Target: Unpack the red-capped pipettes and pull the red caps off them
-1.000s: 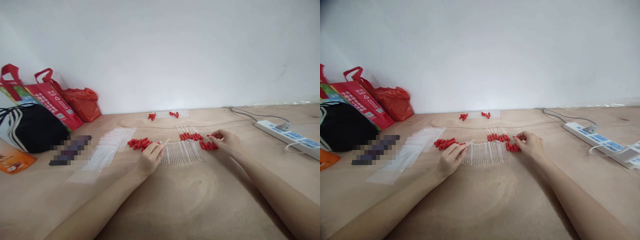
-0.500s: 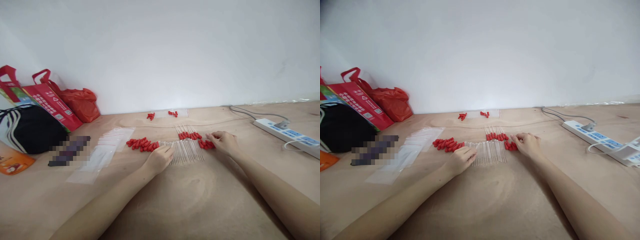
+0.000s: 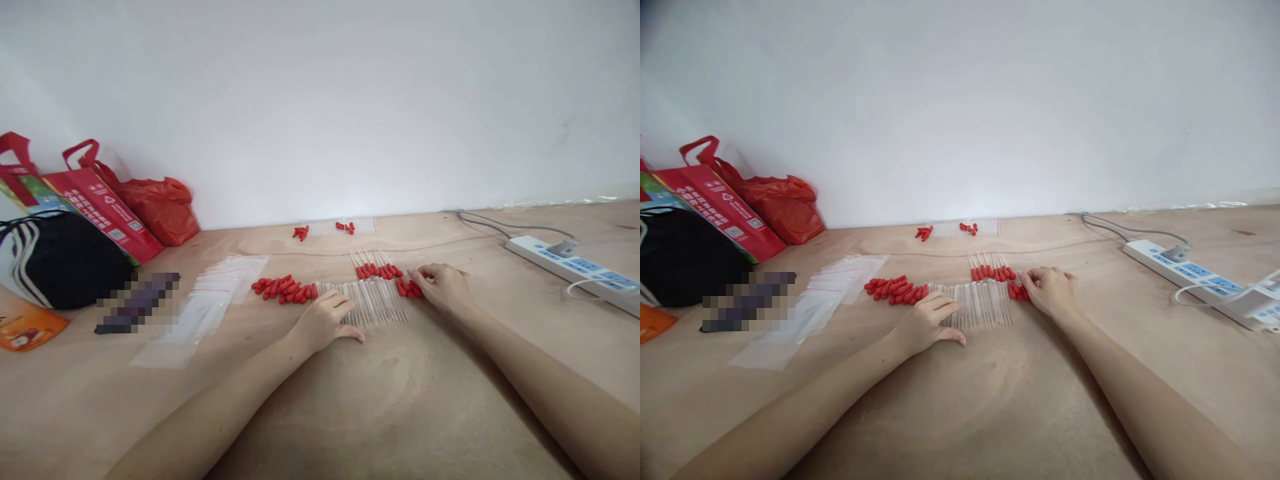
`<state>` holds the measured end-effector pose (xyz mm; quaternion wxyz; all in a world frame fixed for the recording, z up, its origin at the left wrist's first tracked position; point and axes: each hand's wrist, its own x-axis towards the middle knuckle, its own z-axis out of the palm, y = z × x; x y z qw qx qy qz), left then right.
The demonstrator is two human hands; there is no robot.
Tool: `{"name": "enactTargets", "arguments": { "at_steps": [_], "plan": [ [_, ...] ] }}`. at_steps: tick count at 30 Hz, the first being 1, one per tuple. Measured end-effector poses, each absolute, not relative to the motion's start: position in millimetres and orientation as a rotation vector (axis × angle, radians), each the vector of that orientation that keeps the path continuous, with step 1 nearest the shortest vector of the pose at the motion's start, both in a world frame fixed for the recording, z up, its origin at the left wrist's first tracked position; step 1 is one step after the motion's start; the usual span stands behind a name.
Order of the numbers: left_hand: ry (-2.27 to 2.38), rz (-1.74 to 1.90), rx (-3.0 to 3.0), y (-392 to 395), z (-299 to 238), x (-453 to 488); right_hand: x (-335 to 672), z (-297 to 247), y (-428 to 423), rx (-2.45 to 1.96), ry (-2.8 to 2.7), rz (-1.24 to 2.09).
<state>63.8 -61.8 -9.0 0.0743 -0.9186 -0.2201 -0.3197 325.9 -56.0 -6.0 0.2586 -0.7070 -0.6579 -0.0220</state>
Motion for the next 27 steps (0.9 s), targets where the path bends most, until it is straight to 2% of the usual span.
{"name": "enactTargets", "arguments": {
  "at_steps": [8,13,19,23,27],
  "plan": [
    [-0.634,-1.134,-2.690,-62,-6,54,320,-10,-56,-1.862,-1.787,-0.124],
    [-0.628,-1.085,-2.551,-61,-2,25,313,-2,-41,-1.958,-1.750,-0.066],
    [-0.730,-1.095,-2.522,-64,-4,12,310,9,-5,-2.285,-1.685,0.230],
    [-0.743,-1.084,-2.543,-64,-4,13,311,5,8,-2.240,-1.709,0.290],
    [-0.741,-1.092,-2.538,-64,-5,12,314,4,8,-2.117,-1.714,0.202]
  ]
}}
